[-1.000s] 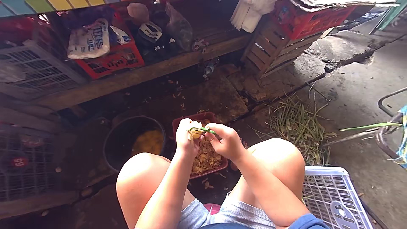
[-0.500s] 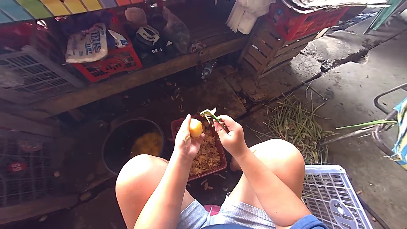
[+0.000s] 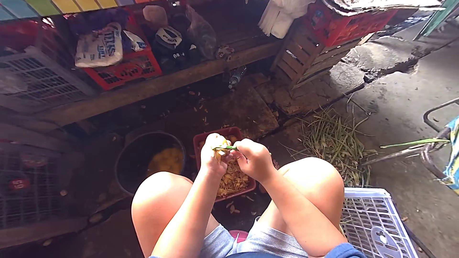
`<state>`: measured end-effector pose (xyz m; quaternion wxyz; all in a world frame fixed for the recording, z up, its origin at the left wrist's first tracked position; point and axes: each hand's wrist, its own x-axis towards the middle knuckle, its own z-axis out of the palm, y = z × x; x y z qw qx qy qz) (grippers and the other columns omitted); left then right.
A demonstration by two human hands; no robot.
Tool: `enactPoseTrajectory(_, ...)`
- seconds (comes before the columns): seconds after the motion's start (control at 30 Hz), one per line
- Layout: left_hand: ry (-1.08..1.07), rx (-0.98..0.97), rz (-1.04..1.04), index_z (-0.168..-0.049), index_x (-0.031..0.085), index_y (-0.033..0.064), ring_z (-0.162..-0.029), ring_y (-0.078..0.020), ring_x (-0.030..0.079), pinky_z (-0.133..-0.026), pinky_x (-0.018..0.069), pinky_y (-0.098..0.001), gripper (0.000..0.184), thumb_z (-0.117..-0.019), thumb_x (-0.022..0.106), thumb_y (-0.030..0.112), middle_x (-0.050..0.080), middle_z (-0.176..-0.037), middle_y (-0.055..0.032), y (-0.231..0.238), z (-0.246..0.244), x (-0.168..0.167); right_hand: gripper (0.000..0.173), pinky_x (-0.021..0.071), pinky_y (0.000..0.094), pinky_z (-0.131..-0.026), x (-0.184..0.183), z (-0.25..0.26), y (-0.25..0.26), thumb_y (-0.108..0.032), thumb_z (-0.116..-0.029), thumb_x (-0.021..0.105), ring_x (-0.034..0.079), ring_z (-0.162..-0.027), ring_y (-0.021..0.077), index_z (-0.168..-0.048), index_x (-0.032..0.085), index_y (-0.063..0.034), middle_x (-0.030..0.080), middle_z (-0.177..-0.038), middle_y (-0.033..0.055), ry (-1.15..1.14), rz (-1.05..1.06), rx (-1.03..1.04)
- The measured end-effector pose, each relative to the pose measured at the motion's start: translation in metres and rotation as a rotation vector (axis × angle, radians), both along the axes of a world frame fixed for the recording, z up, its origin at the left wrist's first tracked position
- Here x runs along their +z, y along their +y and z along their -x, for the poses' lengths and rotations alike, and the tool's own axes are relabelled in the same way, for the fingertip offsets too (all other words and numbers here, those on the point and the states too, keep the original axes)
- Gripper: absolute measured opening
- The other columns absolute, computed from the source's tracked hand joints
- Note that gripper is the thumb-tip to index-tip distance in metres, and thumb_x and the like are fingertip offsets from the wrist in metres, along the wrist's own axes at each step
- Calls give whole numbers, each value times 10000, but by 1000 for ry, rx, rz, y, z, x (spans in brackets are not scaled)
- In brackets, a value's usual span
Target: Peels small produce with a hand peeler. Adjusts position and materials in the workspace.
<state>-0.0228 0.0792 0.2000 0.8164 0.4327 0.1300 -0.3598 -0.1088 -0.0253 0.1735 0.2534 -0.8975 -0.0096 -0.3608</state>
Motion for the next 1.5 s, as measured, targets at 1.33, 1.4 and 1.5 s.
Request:
enactPoseTrajectory(1.33,16,56,0,-966,526,99,-581,-139,624,-541,549,-250,460,-1131,245,425,630,-760,-67,3,-3,8,209,560,385,-710,8,-1,-16,-148,-1021,590,667,-753,169,-1091,738,-17,717,-872,89,240,-450,-183)
enactPoseTrajectory(1.4,96,62,54,-986,508,94,-562,-140,618,-533,557,-257,502,-1120,220,483,604,-736,-65,2,-3,8,191,549,351,-661,7,1,-8,-146,-1014,586,635,-703,145,-1062,713,-11,683,-824,77,180,-440,-148)
enactPoseTrajectory(1.5,122,100,84,-904,547,104,-563,-143,626,-532,565,-270,463,-1119,285,419,607,-693,-57,0,-2,8,174,596,381,-699,1,3,9,-136,-990,618,704,-777,187,-1008,720,4,718,-870,108,89,-273,-54)
